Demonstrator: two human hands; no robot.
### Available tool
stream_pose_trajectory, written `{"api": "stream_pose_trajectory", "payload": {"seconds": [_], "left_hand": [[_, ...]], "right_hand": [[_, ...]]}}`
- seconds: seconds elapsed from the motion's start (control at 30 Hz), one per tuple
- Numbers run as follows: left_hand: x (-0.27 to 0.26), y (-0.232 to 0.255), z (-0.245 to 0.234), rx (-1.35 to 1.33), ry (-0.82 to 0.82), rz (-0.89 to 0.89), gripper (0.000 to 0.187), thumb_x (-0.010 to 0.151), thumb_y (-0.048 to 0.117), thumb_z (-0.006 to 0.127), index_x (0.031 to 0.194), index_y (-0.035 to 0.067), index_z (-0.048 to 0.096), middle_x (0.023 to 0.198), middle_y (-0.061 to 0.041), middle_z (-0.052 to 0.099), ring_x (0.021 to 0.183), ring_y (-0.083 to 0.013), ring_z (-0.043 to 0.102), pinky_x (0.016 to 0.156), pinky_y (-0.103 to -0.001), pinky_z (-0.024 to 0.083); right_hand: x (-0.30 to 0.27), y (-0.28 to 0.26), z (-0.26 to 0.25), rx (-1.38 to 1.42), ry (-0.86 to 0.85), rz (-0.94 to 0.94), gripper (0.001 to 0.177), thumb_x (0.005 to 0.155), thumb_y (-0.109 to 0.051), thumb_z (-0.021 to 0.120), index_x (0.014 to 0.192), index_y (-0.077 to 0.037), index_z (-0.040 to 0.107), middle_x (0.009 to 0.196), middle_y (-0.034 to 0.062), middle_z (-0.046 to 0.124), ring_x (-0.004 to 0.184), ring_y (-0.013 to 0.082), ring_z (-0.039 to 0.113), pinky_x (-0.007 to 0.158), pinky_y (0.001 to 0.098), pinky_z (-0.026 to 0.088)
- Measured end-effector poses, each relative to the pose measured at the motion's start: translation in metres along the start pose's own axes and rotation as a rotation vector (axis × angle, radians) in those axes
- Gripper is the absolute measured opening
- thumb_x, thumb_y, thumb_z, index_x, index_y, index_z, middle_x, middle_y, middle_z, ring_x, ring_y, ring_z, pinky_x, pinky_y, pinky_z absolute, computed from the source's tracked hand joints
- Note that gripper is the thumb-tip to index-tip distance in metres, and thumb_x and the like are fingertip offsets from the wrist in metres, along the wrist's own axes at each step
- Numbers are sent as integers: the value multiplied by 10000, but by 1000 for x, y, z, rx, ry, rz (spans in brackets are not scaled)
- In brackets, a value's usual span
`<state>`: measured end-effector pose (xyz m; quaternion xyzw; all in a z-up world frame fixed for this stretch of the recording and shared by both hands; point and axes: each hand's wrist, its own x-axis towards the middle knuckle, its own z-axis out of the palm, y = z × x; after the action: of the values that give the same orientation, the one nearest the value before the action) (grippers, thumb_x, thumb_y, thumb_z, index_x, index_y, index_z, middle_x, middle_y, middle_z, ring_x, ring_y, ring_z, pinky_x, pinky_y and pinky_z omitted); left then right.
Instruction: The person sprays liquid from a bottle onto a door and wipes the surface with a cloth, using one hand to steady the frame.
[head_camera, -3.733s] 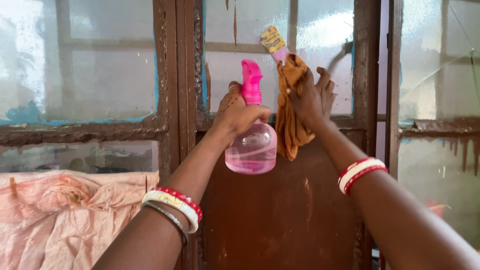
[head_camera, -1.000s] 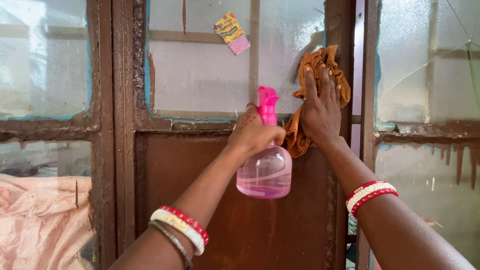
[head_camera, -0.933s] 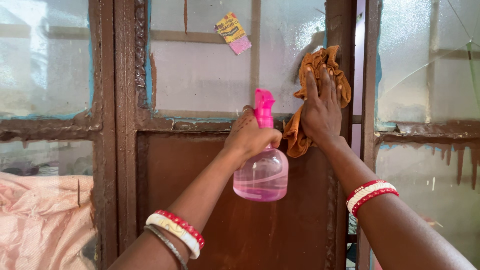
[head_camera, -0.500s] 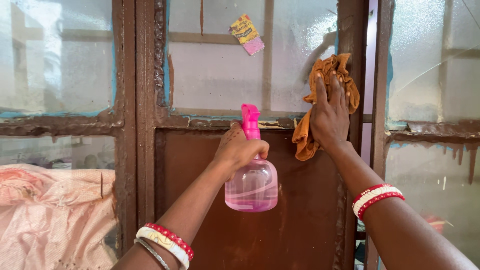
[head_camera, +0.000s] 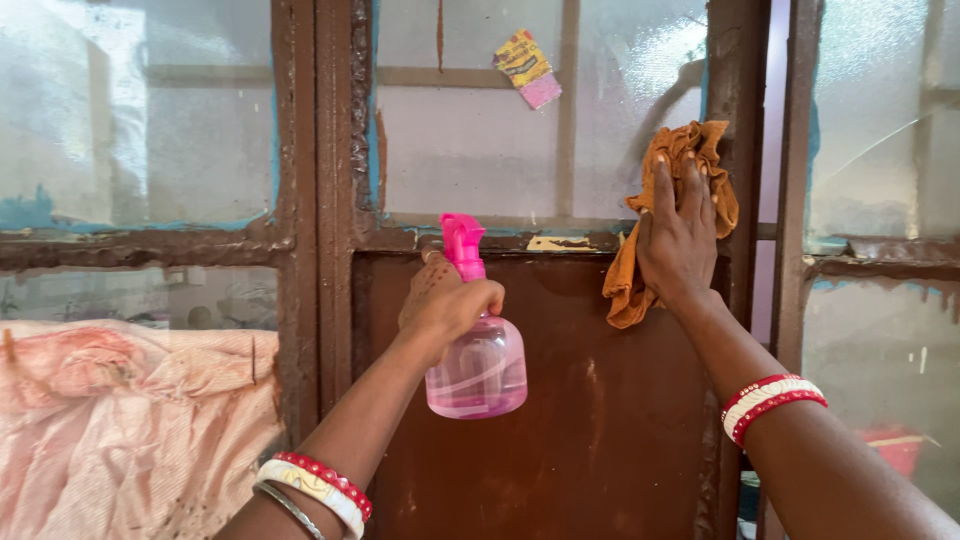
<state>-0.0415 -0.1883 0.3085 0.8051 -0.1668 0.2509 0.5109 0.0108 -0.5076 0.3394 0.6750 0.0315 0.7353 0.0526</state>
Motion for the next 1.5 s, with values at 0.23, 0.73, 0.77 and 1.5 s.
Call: {"api": "stream_pose_trajectory", "payload": {"seconds": [0.23, 0.73, 0.77, 1.5], "left_hand": [[17, -36, -28, 66, 99, 37, 786, 565, 244, 770, 1184, -116, 445, 906, -207, 693, 784, -320, 729, 703, -414, 602], [3, -43, -34, -98, -36, 78, 606, 552, 167, 768, 1064, -41, 517, 893, -168, 683, 797, -256, 689, 673, -424, 591], [1, -39, -27, -77, -57, 74, 653, 545, 171, 771, 1102, -34, 500, 910, -173, 690, 818, -269, 704, 703, -416, 594], [-15, 31, 105, -97, -298, 212, 709, 512, 187, 738, 1153, -47, 543, 922, -182, 714, 874, -320, 751, 772, -406, 597]], "right_hand": [[-7, -26, 3, 29, -1, 48, 641, 1008, -114, 576, 1616, -71, 378, 1632, 278, 317, 1503, 490, 300, 1235, 560, 252], [-19, -95, -2, 50, -14, -128, 624, 980, -129, 564, 1580, -75, 403, 1592, 274, 346, 1479, 501, 323, 1219, 557, 303], [-20, -95, -7, 49, -43, -154, 602, 986, -110, 548, 1572, -102, 409, 1608, 245, 352, 1487, 475, 334, 1221, 549, 309], [-38, 23, -48, -39, -191, -126, 754, 828, 56, 514, 1553, -120, 403, 1600, 234, 325, 1494, 444, 297, 1212, 507, 285]]}}
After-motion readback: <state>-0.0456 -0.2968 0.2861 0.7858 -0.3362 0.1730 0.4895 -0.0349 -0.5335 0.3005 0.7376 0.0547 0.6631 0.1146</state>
